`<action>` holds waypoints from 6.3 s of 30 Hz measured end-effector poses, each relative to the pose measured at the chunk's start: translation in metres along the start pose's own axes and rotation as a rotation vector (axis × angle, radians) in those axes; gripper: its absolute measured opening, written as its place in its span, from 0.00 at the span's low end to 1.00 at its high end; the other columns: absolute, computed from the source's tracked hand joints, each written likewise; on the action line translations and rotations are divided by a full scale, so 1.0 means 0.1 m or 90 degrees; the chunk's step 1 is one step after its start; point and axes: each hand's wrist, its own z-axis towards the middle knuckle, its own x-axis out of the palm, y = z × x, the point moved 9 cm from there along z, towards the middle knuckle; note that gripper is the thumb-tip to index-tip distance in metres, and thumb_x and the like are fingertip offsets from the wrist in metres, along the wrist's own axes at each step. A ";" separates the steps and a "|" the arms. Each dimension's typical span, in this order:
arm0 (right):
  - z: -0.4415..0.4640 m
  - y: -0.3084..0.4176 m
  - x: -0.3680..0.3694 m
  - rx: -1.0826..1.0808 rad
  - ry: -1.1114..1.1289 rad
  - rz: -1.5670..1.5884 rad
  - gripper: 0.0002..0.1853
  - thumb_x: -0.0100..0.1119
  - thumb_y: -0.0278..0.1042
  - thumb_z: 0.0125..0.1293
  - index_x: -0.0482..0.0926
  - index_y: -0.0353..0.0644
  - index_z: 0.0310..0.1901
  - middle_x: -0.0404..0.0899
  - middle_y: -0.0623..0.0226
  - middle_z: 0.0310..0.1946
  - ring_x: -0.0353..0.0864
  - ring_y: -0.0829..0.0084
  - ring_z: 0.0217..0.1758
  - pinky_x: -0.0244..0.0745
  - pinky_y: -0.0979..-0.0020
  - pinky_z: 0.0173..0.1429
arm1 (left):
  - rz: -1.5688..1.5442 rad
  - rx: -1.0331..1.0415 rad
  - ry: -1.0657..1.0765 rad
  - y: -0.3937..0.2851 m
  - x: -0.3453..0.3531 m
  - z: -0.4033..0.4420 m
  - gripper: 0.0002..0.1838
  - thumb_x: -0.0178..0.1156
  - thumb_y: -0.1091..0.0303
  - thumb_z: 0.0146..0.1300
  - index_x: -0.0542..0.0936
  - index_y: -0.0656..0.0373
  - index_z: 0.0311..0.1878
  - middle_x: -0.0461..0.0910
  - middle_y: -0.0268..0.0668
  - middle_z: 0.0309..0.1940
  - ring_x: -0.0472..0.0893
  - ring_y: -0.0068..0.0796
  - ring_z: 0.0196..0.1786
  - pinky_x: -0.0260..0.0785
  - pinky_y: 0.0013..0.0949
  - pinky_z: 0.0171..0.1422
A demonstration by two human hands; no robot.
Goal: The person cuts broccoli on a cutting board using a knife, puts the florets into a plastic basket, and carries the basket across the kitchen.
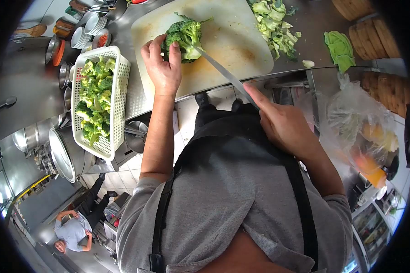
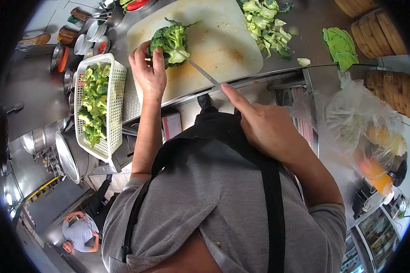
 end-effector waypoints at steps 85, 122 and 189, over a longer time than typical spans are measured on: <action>1.13 -0.32 0.56 0.122 0.256 0.589 0.39 0.45 0.29 0.77 0.51 0.60 0.88 0.78 0.64 0.28 0.76 0.76 0.22 0.76 0.69 0.25 | -0.445 -0.298 0.004 0.97 0.24 0.03 0.15 0.56 0.62 0.83 0.79 0.64 0.62 0.83 0.33 0.50 0.78 0.20 0.52 0.72 0.27 0.61; 2.64 -0.25 0.25 0.078 -0.134 0.405 0.55 0.74 0.37 0.51 0.60 0.43 0.83 0.87 0.62 0.40 0.82 0.74 0.25 0.79 0.68 0.28 | -0.465 -0.322 0.208 0.74 0.13 -0.04 0.47 0.70 0.71 0.57 0.62 0.67 0.80 0.78 0.44 0.63 0.79 0.34 0.65 0.73 0.36 0.71; 0.41 0.13 0.33 -0.001 0.152 -0.253 0.41 0.50 0.25 0.68 0.56 0.49 0.84 0.87 0.44 0.31 0.89 0.44 0.33 0.83 0.45 0.43 | -0.060 -0.181 0.189 0.44 -0.15 -0.29 0.27 0.82 0.65 0.55 0.84 0.57 0.58 0.81 0.41 0.53 0.83 0.35 0.49 0.79 0.38 0.59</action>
